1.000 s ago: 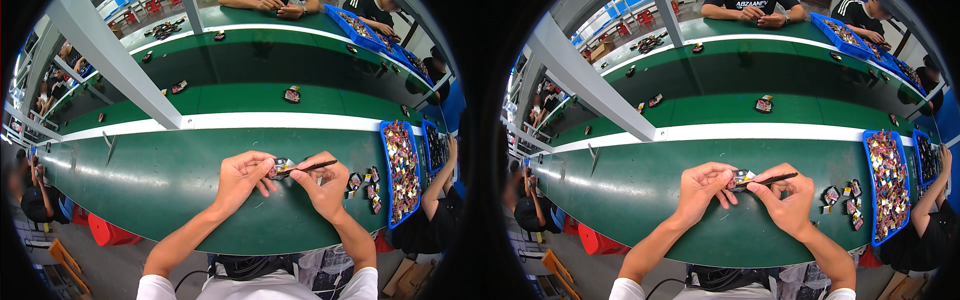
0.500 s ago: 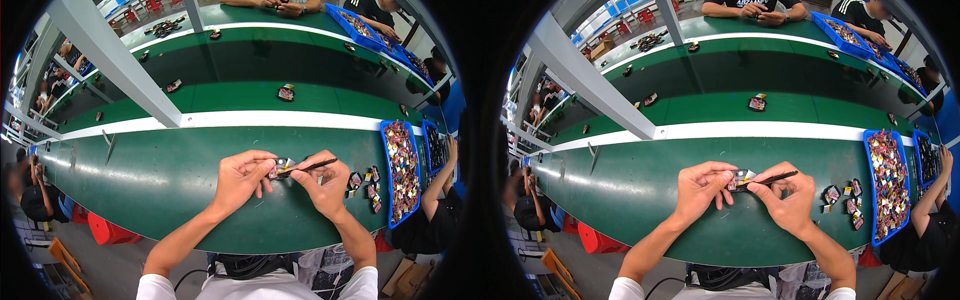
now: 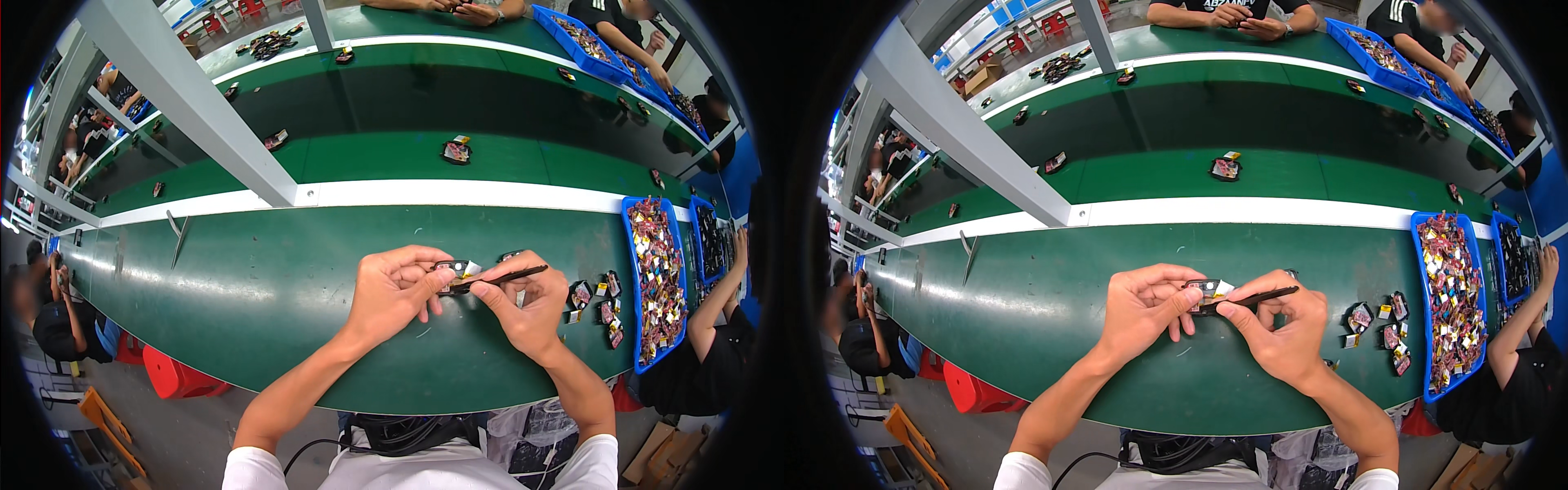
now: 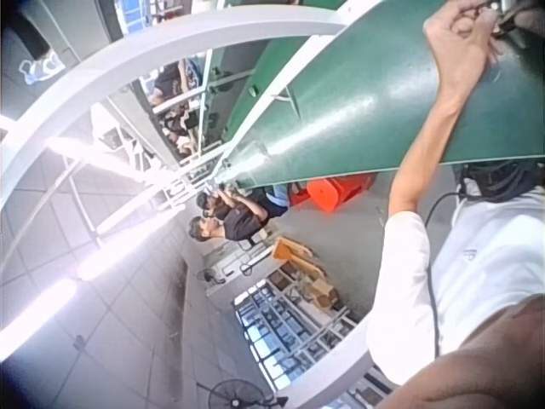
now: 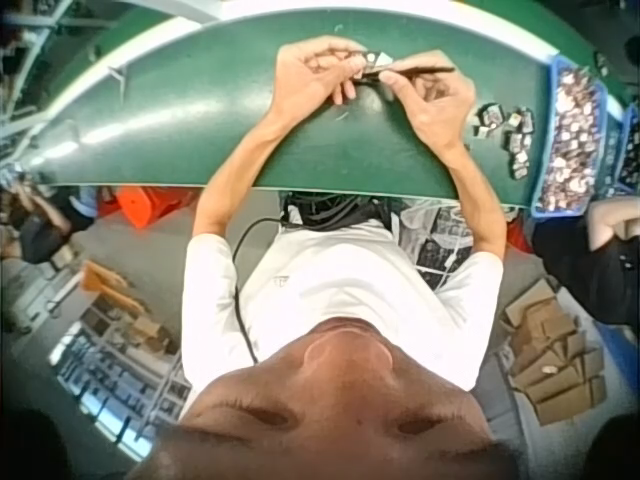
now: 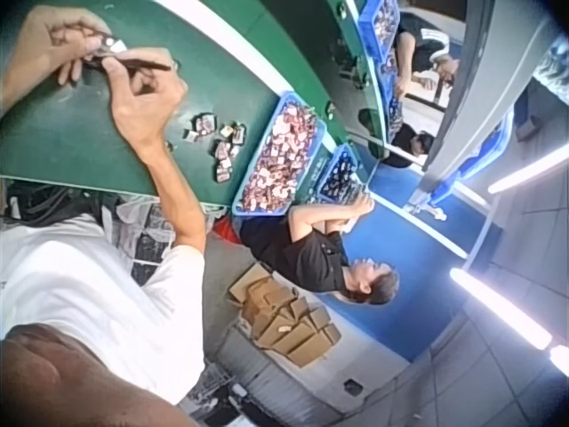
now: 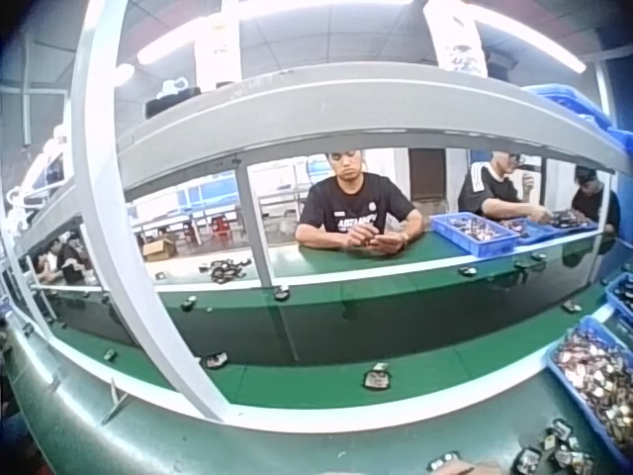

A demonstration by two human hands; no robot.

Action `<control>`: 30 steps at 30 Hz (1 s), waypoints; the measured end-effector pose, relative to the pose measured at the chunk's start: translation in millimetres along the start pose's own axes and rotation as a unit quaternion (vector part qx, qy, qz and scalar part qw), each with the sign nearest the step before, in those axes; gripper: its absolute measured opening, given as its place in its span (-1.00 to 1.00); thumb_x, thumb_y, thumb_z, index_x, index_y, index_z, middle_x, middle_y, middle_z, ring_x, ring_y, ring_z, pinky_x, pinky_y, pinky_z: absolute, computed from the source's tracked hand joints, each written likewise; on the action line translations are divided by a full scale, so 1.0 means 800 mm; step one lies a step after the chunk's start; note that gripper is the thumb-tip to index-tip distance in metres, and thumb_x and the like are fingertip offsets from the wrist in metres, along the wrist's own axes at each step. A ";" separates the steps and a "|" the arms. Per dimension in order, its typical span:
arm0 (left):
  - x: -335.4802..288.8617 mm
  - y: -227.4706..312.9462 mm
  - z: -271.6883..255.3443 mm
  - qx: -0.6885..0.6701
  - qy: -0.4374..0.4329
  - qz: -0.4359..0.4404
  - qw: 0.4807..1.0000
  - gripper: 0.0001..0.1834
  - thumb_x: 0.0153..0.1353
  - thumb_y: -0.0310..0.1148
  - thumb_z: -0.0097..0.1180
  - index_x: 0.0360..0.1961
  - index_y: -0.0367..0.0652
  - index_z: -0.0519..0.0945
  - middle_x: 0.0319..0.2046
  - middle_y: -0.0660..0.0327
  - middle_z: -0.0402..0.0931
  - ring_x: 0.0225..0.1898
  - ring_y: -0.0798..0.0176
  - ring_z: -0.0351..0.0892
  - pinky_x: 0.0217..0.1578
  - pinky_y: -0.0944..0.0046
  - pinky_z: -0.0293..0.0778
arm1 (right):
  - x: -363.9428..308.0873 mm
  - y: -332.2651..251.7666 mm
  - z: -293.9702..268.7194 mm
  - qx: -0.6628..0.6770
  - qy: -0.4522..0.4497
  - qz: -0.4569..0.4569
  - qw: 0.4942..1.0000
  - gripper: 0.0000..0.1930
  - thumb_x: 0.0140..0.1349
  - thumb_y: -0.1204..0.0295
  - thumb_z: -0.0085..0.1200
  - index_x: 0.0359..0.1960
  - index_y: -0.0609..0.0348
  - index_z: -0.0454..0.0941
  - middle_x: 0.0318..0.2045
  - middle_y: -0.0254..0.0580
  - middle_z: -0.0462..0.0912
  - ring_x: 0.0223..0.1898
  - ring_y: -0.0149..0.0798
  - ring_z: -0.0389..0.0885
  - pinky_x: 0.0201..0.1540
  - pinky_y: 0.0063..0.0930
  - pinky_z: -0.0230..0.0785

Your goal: Assembling small electronic components using tweezers on a factory assembly line.

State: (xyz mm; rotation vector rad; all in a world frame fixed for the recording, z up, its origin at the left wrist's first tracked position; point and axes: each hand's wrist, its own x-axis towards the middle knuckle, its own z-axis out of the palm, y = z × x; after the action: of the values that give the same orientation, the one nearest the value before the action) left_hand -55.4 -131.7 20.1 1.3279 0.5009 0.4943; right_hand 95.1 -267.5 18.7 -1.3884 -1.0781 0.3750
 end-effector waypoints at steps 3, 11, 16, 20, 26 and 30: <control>0.000 0.001 -0.001 0.000 0.008 -0.005 1.000 -0.81 0.30 -0.59 0.19 -0.09 -0.48 0.63 -0.46 0.08 0.68 -0.58 0.37 0.63 -0.69 0.46 0.44 | 0.001 -0.002 0.000 0.008 0.016 0.015 1.000 -0.85 0.10 0.64 0.39 -0.33 0.30 0.64 -0.50 -0.29 0.69 -0.71 -0.70 0.31 -0.65 -0.73 0.03; 0.000 0.005 -0.003 0.003 0.021 -0.011 1.000 -0.79 0.29 -0.59 0.20 -0.08 -0.48 0.63 -0.45 0.08 0.68 -0.59 0.39 0.62 -0.69 0.47 0.43 | 0.001 -0.005 0.000 -0.072 0.008 -0.068 0.995 -0.84 0.03 0.61 0.43 -0.36 0.27 0.67 -0.53 -0.29 0.69 -0.77 -0.63 0.30 -0.64 -0.67 0.05; -0.001 0.003 -0.002 0.005 0.017 0.002 1.000 -0.79 0.30 -0.58 0.19 -0.08 -0.48 0.63 -0.44 0.09 0.69 -0.59 0.39 0.62 -0.69 0.47 0.42 | -0.001 -0.005 0.001 -0.076 0.015 -0.062 0.995 -0.84 0.00 0.62 0.43 -0.39 0.25 0.68 -0.55 -0.30 0.69 -0.79 -0.60 0.29 -0.63 -0.65 0.05; -0.001 0.004 -0.001 0.006 0.022 -0.004 1.000 -0.80 0.30 -0.57 0.19 -0.08 -0.47 0.63 -0.44 0.09 0.69 -0.59 0.40 0.61 -0.69 0.47 0.42 | -0.001 -0.007 -0.001 -0.107 0.005 -0.105 0.989 -0.85 -0.02 0.61 0.42 -0.41 0.19 0.69 -0.56 -0.33 0.72 -0.81 -0.57 0.29 -0.65 -0.63 0.07; -0.001 0.004 0.002 0.020 0.027 -0.002 0.999 -0.79 0.31 -0.57 0.19 -0.08 -0.47 0.63 -0.44 0.10 0.69 -0.59 0.43 0.59 -0.66 0.48 0.43 | 0.002 -0.012 0.001 -0.112 -0.002 -0.137 0.984 -0.86 -0.05 0.63 0.39 -0.46 0.15 0.69 -0.48 -0.25 0.78 -0.77 -0.50 0.47 -0.66 -0.62 0.16; -0.001 0.002 0.003 0.020 0.030 0.005 0.999 -0.79 0.31 -0.57 0.19 -0.07 -0.47 0.62 -0.44 0.12 0.69 -0.58 0.44 0.59 -0.66 0.48 0.43 | 0.006 -0.014 0.001 -0.107 -0.017 -0.153 0.982 -0.85 -0.08 0.67 0.36 -0.47 0.17 0.69 -0.46 -0.23 0.79 -0.65 -0.43 0.65 -0.63 -0.64 0.25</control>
State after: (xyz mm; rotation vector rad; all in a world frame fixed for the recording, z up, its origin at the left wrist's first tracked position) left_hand -54.8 -134.1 21.9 1.3580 0.5574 0.5359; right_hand 93.0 -265.9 30.8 -1.3782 -1.3676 0.0595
